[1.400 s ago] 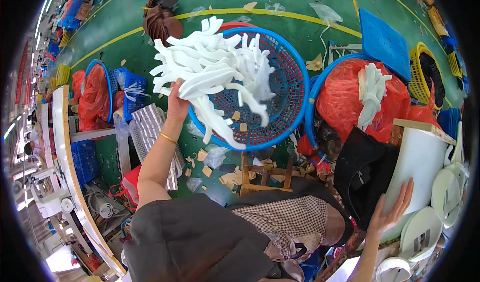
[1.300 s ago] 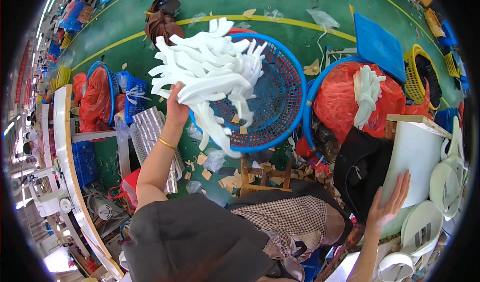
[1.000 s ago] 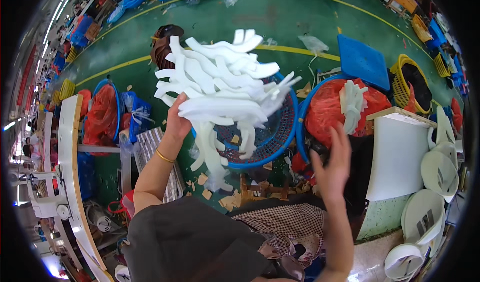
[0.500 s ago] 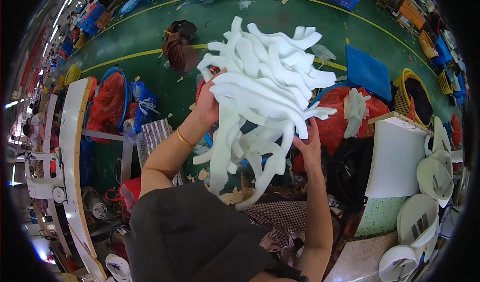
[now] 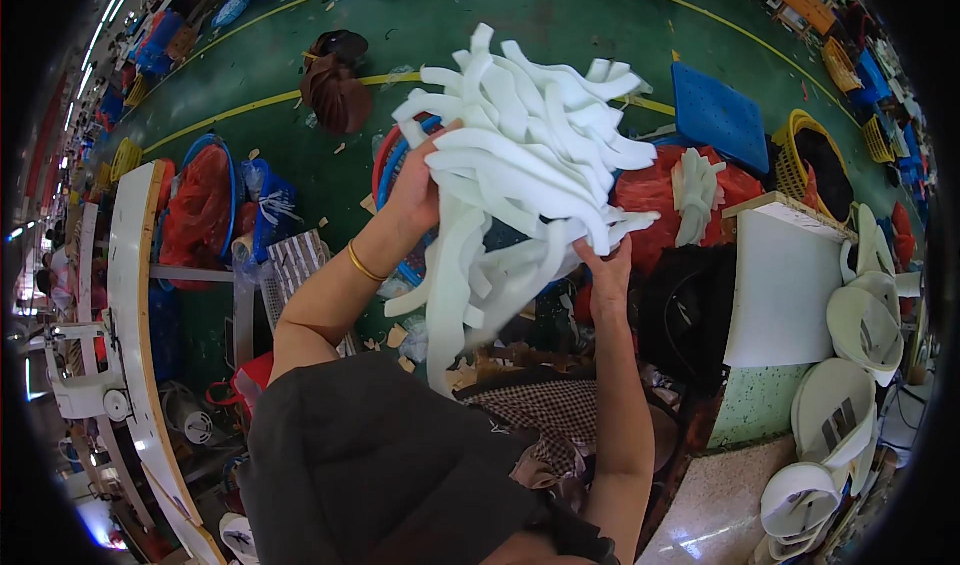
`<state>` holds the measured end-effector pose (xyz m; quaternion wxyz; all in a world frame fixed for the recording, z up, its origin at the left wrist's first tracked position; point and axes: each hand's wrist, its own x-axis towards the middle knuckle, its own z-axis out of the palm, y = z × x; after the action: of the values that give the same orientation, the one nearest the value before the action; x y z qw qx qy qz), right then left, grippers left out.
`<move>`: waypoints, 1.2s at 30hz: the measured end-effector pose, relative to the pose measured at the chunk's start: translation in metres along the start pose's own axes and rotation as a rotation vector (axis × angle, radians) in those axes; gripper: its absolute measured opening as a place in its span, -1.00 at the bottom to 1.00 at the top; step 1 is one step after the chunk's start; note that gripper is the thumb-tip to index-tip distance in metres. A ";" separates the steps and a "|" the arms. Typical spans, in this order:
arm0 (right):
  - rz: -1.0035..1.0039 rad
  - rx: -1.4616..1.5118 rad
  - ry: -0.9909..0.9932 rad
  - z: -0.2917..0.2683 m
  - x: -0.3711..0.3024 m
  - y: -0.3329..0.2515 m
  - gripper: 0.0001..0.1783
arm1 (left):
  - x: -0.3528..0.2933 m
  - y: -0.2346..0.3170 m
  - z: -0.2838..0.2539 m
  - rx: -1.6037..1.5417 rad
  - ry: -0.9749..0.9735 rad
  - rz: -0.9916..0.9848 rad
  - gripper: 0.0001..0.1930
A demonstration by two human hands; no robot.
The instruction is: The person picks up foam strips from a basket and places them on the worktable. The person then inserts the foam strips into shoe uppers and folds and tucks the fabric lining around the padding by hand.
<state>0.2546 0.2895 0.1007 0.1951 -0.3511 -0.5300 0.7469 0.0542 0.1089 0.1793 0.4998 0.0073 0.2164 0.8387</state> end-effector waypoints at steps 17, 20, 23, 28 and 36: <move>-0.287 0.094 0.197 -0.009 -0.033 -0.016 -0.45 | -0.004 0.012 0.074 0.281 -0.182 0.321 -0.66; -0.593 0.001 0.467 -0.031 -0.118 -0.095 -0.67 | 0.025 -0.034 0.095 0.290 -0.219 0.190 -0.67; -0.884 -0.229 0.683 -0.068 -0.187 -0.121 -0.74 | 0.052 -0.091 0.120 0.125 -0.460 -0.065 -0.61; -1.010 -0.427 0.929 -0.093 -0.260 -0.136 -0.73 | 0.052 -0.191 0.194 0.186 -0.535 -0.386 -0.64; -1.019 -0.940 1.363 -0.129 -0.351 -0.150 -0.75 | 0.012 -0.335 0.254 0.060 -0.880 -0.969 -0.62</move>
<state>0.5748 0.1959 0.3269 0.6001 -0.4788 -0.6360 -0.0785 0.3863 0.3456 0.2828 0.8626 0.2653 -0.0063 0.4307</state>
